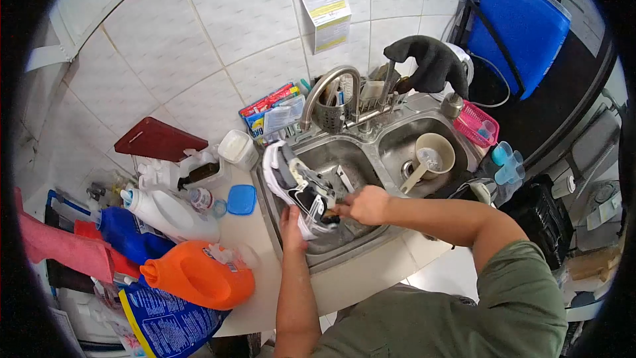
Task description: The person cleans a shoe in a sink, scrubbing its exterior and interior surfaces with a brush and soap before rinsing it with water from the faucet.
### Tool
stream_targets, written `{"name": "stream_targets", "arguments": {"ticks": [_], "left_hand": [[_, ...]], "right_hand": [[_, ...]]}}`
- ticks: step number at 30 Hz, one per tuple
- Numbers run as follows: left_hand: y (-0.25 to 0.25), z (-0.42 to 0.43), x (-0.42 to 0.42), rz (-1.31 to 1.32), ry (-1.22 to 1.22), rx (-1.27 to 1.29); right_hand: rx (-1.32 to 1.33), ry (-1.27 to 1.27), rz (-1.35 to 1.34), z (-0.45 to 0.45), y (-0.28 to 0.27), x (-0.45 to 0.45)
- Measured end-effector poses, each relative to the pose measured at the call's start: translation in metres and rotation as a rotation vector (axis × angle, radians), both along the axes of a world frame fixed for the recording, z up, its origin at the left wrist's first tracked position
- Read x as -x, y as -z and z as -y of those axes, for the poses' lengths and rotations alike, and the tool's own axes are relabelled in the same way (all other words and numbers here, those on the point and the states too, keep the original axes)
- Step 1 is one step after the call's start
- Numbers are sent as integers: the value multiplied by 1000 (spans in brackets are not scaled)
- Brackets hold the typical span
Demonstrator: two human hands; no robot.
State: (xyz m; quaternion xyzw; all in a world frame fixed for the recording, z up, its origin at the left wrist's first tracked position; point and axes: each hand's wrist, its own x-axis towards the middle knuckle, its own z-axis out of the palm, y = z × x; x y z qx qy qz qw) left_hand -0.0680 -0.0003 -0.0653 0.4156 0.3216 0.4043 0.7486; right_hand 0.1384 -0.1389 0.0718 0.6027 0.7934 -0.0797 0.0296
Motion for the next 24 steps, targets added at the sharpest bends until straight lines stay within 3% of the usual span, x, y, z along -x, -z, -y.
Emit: {"name": "stream_targets", "arguments": {"ticks": [1, 4, 5, 6, 8, 11, 13, 14, 15, 18, 19, 22, 24], "left_hand": [[-5, 4, -1, 46, 64, 52], [-23, 13, -2, 299, 44, 209], [-26, 12, 0, 282, 55, 165], [-21, 10, 2, 291, 59, 161], [-9, 3, 0, 317, 68, 150], [-15, 8, 1, 368, 66, 261], [-27, 9, -5, 438, 74, 230], [-27, 7, -3, 387, 73, 196], [-24, 5, 1, 335, 68, 164], [-12, 3, 4, 259, 68, 175], [-14, 6, 0, 283, 51, 212], [-15, 3, -3, 216, 5, 140], [-9, 0, 1, 38, -17, -9]], "right_hand": [[-87, -105, 157, -10, -3, -5], [-349, 21, 60, -20, -14, -5], [-296, 27, 56, -14, 8, 1], [-35, 23, 61, -5, -3, 11], [44, 34, -22, 8, -16, 18], [-114, 99, 26, -25, -31, -7], [31, 77, 71, -20, -34, 6], [108, 64, 89, -14, -30, 17], [71, 1, -30, -6, -17, 19], [-25, -12, 116, -24, -18, -7], [-163, 55, 63, -31, -27, -16], [-5, 135, 60, -14, -17, 10], [122, 166, -266, -5, 7, 22]]}}
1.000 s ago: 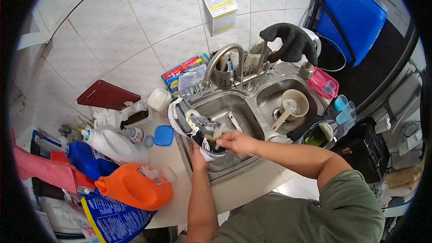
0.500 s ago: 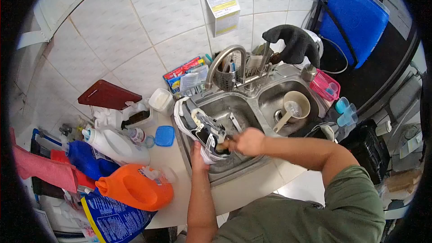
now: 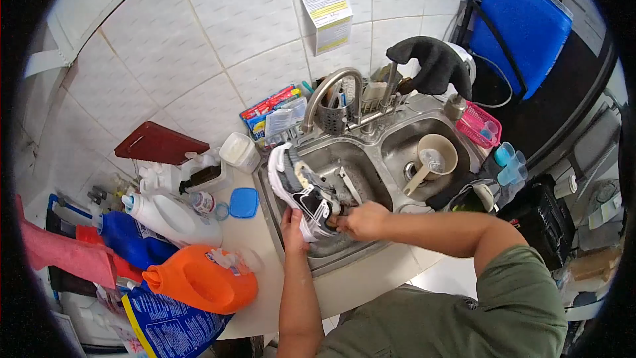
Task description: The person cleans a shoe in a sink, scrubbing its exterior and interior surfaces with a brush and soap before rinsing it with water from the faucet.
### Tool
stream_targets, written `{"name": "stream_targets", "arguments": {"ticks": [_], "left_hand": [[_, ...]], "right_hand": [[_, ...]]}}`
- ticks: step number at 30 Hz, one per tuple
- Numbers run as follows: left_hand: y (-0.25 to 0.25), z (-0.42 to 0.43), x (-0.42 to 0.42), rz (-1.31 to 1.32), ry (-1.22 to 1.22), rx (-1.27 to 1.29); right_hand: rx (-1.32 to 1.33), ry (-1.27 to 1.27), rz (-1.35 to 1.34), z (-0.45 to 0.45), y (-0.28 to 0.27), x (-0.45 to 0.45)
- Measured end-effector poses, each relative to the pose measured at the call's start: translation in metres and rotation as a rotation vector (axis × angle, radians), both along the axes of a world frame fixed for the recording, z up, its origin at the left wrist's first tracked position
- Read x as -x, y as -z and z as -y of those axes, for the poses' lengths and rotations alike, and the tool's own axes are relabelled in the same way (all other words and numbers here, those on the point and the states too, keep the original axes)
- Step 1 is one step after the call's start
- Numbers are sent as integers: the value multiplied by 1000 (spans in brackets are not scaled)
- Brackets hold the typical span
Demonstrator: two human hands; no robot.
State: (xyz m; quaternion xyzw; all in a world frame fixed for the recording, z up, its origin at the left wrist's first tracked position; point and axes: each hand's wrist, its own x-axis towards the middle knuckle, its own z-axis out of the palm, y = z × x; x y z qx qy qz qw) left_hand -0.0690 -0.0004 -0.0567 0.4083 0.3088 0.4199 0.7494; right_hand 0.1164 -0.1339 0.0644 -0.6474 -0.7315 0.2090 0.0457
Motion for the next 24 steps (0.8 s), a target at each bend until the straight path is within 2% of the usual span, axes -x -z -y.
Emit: {"name": "stream_targets", "arguments": {"ticks": [2, 3, 4, 6, 9, 10, 12, 13, 14, 16, 17, 20, 23, 24], "left_hand": [[-1, 3, 2, -20, -21, 24], [-4, 4, 3, -17, -12, 32], [-7, 4, -1, -6, -1, 38], [-3, 1, -1, 26, 10, 57], [1, 3, 5, 211, 4, 114], [7, 3, 8, 101, 28, 99], [11, -1, 6, -98, 59, 54], [7, 2, 1, -39, 39, 155], [-3, 3, -1, 146, 106, 203], [-16, 8, -6, 335, 122, 283], [-8, 7, -5, 314, 71, 227], [-6, 2, 6, 130, 135, 6], [5, 1, 8, 39, 69, -62], [4, 3, 7, 88, 81, -43]], "right_hand": [[-29, 163, -432, -4, 45, -2], [331, 409, -774, -16, 29, -8], [428, 700, -1164, -18, 10, -9], [368, 666, -1199, -26, -3, -6], [-145, 23, -179, -1, 16, -12], [-84, -94, 3, 1, 20, -13], [32, -347, 387, -9, -23, -20], [-236, -411, 428, -8, -23, -26], [-341, -310, 406, -11, -26, -30], [-551, -123, 360, -22, -33, -32], [-408, -133, 349, -22, -31, -23], [-24, -136, 275, -2, -23, 1], [112, -115, 59, 0, -32, 5], [250, 10, -166, -4, -32, 3]]}}
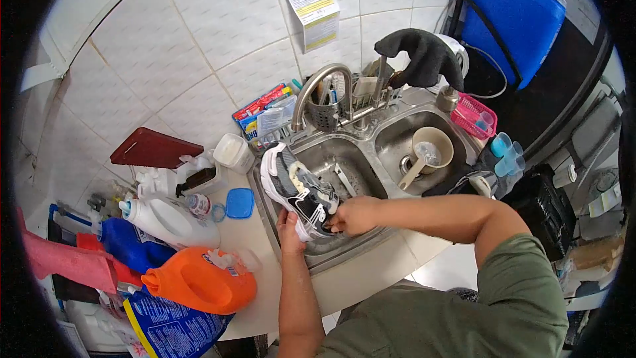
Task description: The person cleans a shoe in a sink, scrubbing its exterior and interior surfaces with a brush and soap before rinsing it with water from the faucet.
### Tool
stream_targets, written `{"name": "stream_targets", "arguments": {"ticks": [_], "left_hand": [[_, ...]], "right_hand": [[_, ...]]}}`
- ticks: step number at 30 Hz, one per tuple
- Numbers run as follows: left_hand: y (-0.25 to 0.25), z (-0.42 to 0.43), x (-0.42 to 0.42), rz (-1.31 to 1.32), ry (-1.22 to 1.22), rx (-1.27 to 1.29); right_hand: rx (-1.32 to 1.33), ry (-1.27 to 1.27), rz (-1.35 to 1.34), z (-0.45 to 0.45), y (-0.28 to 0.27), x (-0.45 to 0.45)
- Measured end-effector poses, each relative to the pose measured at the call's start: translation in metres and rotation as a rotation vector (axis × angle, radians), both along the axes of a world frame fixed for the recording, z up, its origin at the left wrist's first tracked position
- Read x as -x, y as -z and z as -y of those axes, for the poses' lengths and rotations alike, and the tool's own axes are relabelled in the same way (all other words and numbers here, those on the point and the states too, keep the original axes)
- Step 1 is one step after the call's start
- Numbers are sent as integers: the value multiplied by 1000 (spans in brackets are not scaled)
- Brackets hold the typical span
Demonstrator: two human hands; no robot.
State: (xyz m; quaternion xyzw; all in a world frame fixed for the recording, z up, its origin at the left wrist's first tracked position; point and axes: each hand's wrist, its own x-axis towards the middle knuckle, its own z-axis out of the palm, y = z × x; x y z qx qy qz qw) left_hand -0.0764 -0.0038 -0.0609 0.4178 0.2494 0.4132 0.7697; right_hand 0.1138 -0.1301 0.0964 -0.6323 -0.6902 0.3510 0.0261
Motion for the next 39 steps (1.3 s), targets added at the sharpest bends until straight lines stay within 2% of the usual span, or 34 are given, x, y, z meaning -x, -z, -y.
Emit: {"name": "stream_targets", "arguments": {"ticks": [2, 3, 4, 6, 9, 10, 11, 14, 15, 16, 18, 20, 22, 24, 25, 28, 29, 32, 33, 34, 36, 37, 39], "left_hand": [[-5, 3, -5, 106, 25, 40], [-9, 2, -10, 201, 50, 109], [-12, 7, -10, 241, -20, 200], [1, -1, -7, 226, 40, 159], [-2, 0, -5, 184, 1, 226], [-10, 2, -5, 134, 63, 144], [-14, 2, -7, 162, 69, 199], [-32, 9, -15, 296, 18, 328], [-18, 3, -13, 288, 36, 285], [-3, -2, -9, 275, 55, 249], [-11, 1, -8, 216, -14, 179], [-10, 3, -3, 127, -7, 54], [-2, 1, -2, 144, 23, 71], [0, 2, -3, 208, 16, 153], [4, 4, -9, 256, -40, 231], [-4, 5, -9, 214, -15, 146], [-4, 0, -5, 307, 53, 155], [-2, 0, 3, 132, 53, 107], [0, -1, 4, 65, 134, 51], [-8, 2, 1, 46, 129, 99], [-22, 8, -11, 251, 37, 344], [-30, 13, -15, 313, 9, 350], [-24, 7, -12, 311, 68, 213]], "right_hand": [[289, 276, -410, -14, 5, -13], [461, 566, -877, -13, 12, -16], [300, 505, -825, -12, 18, -11], [-23, 381, -719, -11, 18, 4], [-232, -206, 182, -2, -11, -5], [-292, -404, 492, 0, -18, -10], [-544, -457, 499, -2, -14, -16], [-719, -188, 607, -12, -14, -19], [-615, -168, 601, -10, -15, -7], [-467, -172, 535, -5, -13, 0], [-178, -191, 402, 0, -14, 11], [-65, -141, 168, 0, -7, 7], [-10, -76, -166, -13, 27, -10], [504, 458, -547, -20, -4, -18], [392, 421, -558, -21, 2, -15], [50, 314, -592, -23, 47, -5], [-62, 289, -604, -19, 48, -3], [-449, -241, 242, 4, 32, -15], [-338, -392, 433, 1, -5, -13], [-455, -371, 469, -3, -9, -16], [-691, -312, 557, -7, -23, -22], [-661, -207, 514, -8, -31, -17], [-423, -220, 459, -3, -30, 1]]}}
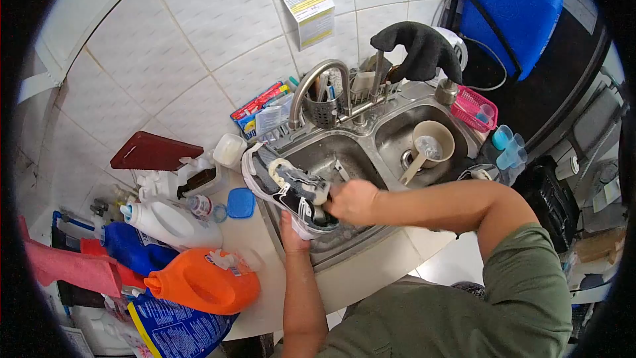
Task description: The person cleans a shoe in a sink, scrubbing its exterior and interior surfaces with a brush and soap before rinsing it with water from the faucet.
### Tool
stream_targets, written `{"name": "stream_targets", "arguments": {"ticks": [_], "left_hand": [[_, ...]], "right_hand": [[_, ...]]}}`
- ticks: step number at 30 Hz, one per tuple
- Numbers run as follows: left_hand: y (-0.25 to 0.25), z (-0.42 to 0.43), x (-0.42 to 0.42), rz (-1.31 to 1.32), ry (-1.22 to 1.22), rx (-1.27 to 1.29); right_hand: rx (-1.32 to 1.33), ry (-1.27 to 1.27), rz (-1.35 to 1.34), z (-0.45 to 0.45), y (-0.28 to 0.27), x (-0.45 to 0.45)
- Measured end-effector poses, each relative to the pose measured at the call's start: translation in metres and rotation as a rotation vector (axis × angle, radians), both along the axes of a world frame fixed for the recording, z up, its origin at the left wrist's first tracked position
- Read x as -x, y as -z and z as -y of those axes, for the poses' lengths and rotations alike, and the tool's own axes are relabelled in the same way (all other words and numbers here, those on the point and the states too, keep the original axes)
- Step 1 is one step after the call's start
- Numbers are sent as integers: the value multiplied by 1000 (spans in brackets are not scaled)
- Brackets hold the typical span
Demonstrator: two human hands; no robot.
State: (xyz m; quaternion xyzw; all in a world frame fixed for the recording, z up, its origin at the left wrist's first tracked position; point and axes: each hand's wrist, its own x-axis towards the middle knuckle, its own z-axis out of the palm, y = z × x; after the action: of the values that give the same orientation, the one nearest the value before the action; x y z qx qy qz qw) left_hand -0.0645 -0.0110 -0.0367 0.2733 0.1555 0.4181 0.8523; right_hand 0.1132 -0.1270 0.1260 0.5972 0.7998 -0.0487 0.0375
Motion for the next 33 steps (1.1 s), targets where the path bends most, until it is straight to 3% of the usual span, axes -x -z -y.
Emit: {"name": "stream_targets", "arguments": {"ticks": [2, 6, 8, 11, 13, 14, 16, 17, 18, 20, 21, 25, 26, 29, 30, 33], "left_hand": [[1, -3, 1, -18, -18, -76], [5, -5, 8, -162, 31, -301], [8, -3, 6, -115, 5, -168], [-11, 2, -2, -15, -43, -94], [-24, 10, 1, -17, -82, 3], [0, 1, 5, -220, -55, -84], [18, -2, 14, -368, -4, -131], [15, -3, 13, -263, -13, -45], [11, -3, 10, -156, -18, 43], [-11, 2, 2, 25, -18, 174], [-11, 1, 5, -37, -26, 74], [18, -4, 15, -222, -51, -219], [19, -4, 12, -187, -69, -213], [-8, 3, 11, -68, -41, -169], [6, -2, 11, -19, -48, -88], [-13, 7, 10, 58, -56, -5]], "right_hand": [[194, 87, -44, 10, -5, 16], [398, 135, -485, -7, 21, 6], [756, 574, -918, -17, 25, -7], [726, 684, -1230, -19, 38, -6], [384, 388, -919, -10, 52, -4], [280, 235, -553, 5, 13, -4], [189, -47, -103, 2, 15, -2], [134, -180, 124, 2, 15, -2], [-70, -174, 174, 7, 14, -2], [-1, -79, 127, 12, -2, 6], [35, -37, 98, 13, -8, 12], [411, 156, -237, 9, -1, 17], [359, 144, -353, 7, 25, 7], [761, 515, -997, -6, 34, -7], [1038, 671, -1251, -12, 37, -17], [875, 605, -1347, -9, 35, -4]]}}
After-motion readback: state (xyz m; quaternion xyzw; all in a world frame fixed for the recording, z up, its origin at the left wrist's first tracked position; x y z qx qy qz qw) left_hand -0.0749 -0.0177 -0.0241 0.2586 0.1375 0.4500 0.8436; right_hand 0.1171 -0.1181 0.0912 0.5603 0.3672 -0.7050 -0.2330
